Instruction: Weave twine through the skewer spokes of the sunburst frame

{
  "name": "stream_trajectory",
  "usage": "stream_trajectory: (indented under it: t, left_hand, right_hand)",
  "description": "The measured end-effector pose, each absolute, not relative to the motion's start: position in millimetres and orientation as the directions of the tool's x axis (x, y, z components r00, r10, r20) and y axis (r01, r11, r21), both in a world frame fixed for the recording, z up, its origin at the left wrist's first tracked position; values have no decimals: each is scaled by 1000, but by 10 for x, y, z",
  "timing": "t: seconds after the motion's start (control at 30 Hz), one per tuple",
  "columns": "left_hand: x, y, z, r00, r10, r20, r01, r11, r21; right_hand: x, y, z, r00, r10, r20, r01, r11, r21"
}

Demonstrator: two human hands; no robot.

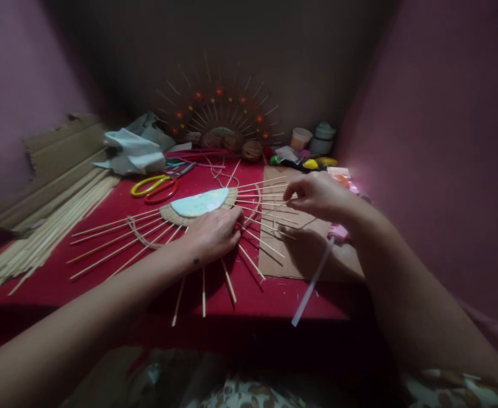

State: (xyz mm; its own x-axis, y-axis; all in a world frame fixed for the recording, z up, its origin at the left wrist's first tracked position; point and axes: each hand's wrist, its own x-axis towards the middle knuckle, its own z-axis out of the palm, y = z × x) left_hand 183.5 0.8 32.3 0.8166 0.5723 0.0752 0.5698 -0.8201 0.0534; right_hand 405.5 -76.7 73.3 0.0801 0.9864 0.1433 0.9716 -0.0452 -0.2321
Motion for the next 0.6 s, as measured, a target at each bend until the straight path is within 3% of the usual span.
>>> stream_trajectory:
  t: [0.2, 0.3, 0.43, 0.5, 0.6]
  left_hand:
    - [1774, 0, 347, 812, 577, 83, 567, -815, 116]
    - [1775, -24, 366, 806, 588, 62, 579, -807, 117]
    - [1771, -47, 387, 798, 601, 46, 592, -796, 122]
    - [1764, -51, 390, 804, 593, 38, 584, -800, 135]
    - [1752, -55, 371, 812, 583, 29, 573, -806, 150]
  right_hand:
    - [4155, -859, 858, 227, 972, 68, 973, -222, -67]
    - [4207, -919, 912, 324, 945, 36, 945, -321, -66]
    - [4306, -1002, 932, 468, 879, 96, 883, -460, -90]
    - [4360, -1013, 919, 499, 859, 117, 858, -472, -202]
    - [4405, -961, 939, 570, 805, 161, 718, -394, -574]
